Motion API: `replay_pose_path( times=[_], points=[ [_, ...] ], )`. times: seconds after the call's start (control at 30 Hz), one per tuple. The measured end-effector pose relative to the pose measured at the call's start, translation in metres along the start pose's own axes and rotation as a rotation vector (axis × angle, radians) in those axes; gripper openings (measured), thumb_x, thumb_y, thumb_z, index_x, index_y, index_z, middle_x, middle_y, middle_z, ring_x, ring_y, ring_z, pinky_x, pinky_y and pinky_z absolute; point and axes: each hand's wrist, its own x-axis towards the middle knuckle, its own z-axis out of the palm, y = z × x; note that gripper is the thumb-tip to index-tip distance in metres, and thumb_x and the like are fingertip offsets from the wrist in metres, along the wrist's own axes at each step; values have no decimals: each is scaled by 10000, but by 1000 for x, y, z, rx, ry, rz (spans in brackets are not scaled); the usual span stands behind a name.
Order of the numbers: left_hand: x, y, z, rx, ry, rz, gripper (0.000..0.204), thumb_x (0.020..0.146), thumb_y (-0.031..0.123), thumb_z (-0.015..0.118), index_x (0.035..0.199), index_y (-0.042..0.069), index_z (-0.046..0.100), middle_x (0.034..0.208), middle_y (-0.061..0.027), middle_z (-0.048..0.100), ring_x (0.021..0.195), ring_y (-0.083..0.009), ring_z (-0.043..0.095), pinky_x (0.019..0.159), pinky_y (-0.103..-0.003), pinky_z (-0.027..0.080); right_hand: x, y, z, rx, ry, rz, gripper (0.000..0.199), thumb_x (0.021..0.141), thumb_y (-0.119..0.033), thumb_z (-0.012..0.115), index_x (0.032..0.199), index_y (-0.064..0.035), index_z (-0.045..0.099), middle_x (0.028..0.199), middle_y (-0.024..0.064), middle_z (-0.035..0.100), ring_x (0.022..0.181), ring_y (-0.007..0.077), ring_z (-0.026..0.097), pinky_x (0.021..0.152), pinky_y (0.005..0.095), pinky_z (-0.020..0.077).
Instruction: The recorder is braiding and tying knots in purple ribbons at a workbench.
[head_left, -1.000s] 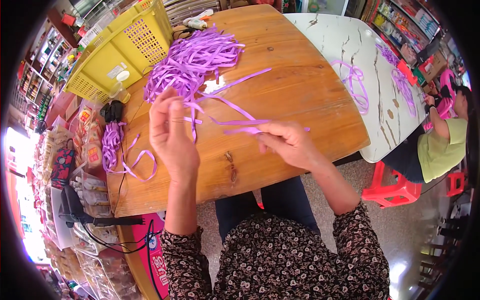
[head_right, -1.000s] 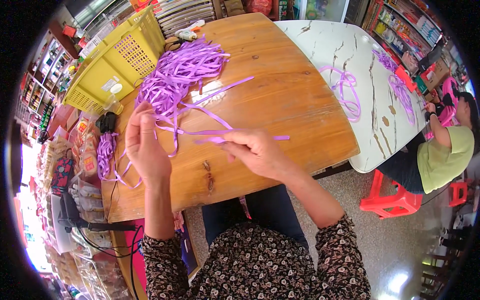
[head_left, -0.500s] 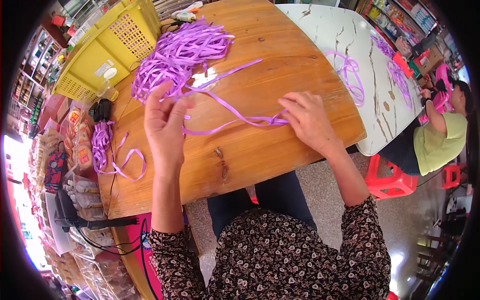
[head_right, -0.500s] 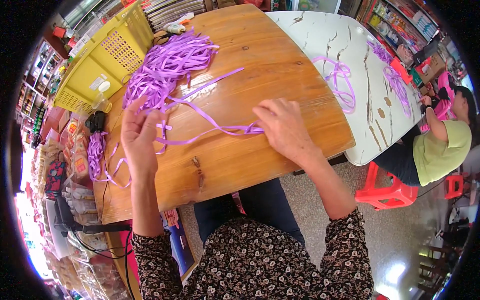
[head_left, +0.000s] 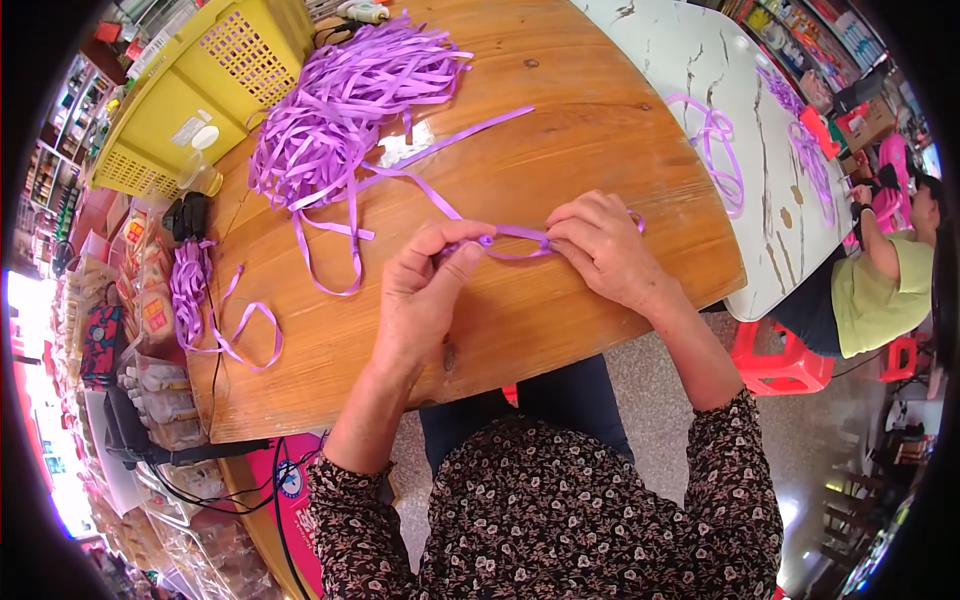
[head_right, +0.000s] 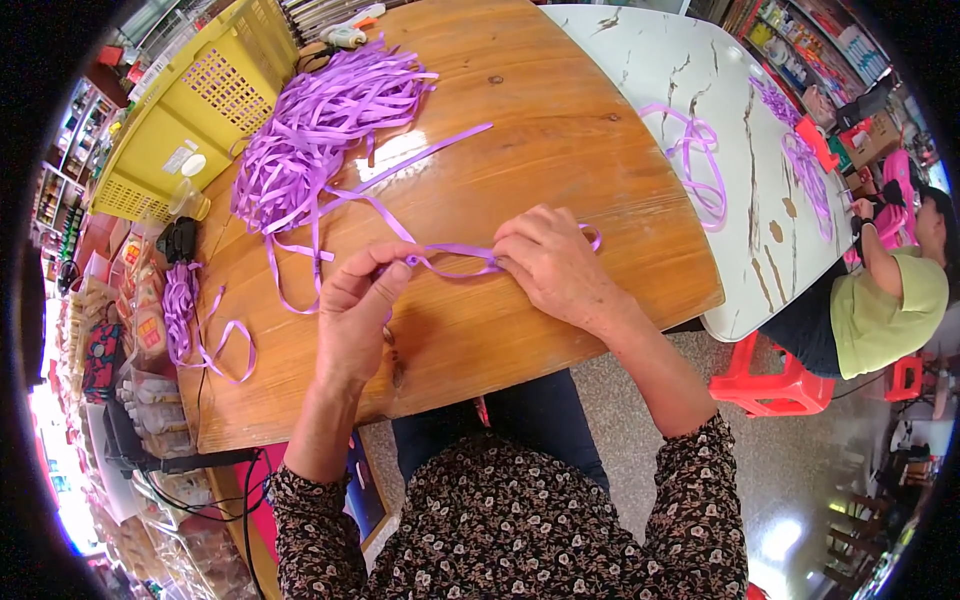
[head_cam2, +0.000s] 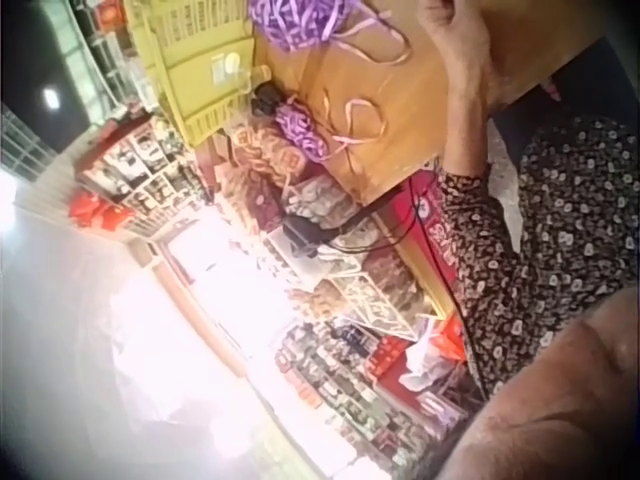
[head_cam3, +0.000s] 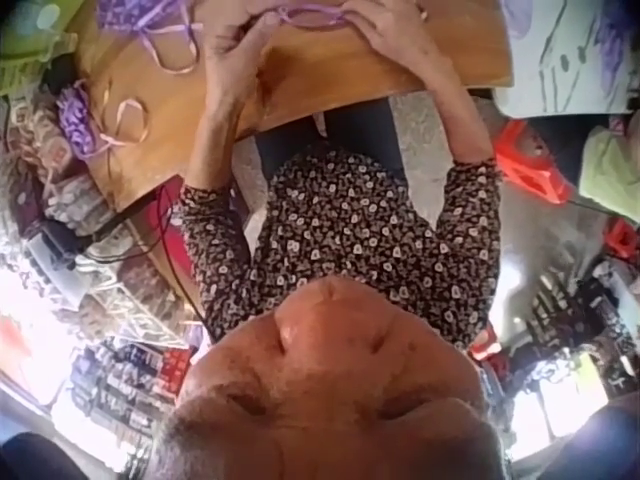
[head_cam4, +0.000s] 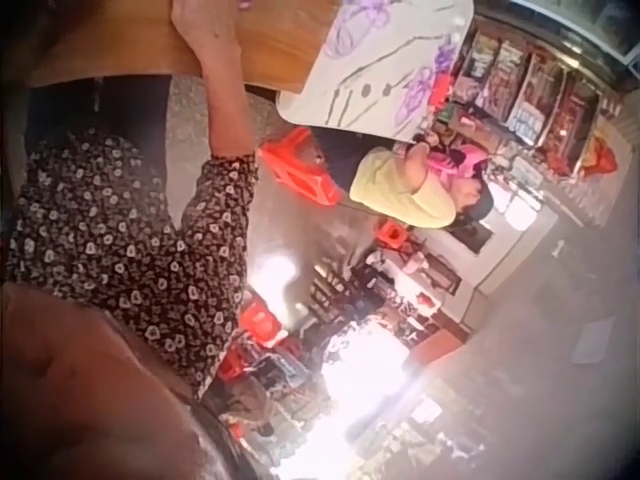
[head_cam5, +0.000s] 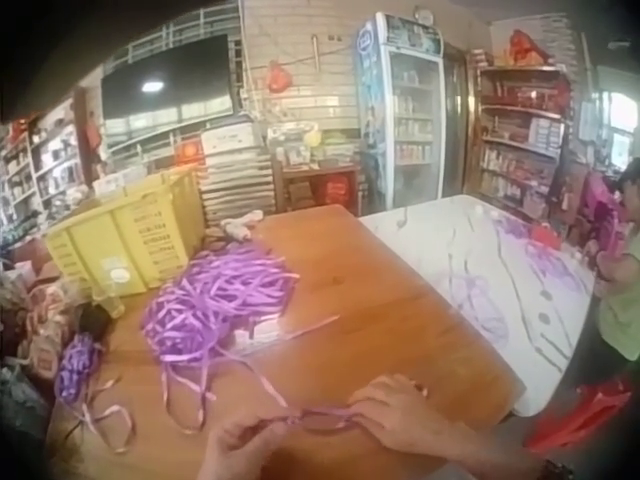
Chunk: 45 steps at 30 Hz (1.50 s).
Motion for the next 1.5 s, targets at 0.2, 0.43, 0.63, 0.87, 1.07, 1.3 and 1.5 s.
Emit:
replay_pose_path(
  times=[0.2,0.43,0.63,0.87,1.07,1.3,1.5],
  points=[
    [-2,8,15,-176,19,-41,137,890,61,566,1013,51,627,865,2,633,646,-36,458,536,-174,332,0,-3,0,54,50,55,155,762,-85,658,908,-61,611,916,41,596,858,230,552,745,350,394],
    [1,-4,12,-359,-14,-207,132,867,43,594,992,9,610,833,-42,631,622,-64,452,536,-190,339,0,2,4,10,24,1,196,728,-85,689,913,-71,625,894,38,567,848,234,534,743,362,388],
    [1,-6,14,-343,-12,-105,131,844,14,625,974,27,637,960,-21,605,803,-61,495,736,-206,394,2,-8,-8,334,185,124,163,757,20,666,909,-18,621,915,77,625,783,194,589,657,296,455],
    [2,-7,10,-194,-42,118,164,822,-36,628,974,23,646,863,-1,546,781,-77,461,735,-211,372,20,-32,-8,562,223,-87,215,759,87,648,964,28,618,884,134,637,746,194,598,603,271,465],
    [-2,-5,2,-101,-19,143,191,787,-44,664,969,12,666,909,-22,576,820,-87,513,727,-206,409,25,-48,2,821,245,184,216,747,94,659,948,22,631,853,124,633,729,203,588,614,287,461],
    [-2,-6,4,40,-20,214,195,762,-31,694,950,20,681,908,-48,615,811,-102,547,685,-213,434,27,-44,1,667,268,23,222,736,33,702,949,-21,673,857,98,651,740,200,616,622,276,487],
    [-2,-5,8,77,15,179,191,746,-26,706,928,31,688,879,-53,630,759,-111,555,643,-214,438,24,-42,3,668,266,22,231,727,36,708,948,-24,674,853,98,649,743,193,617,614,271,488]
  ],
)
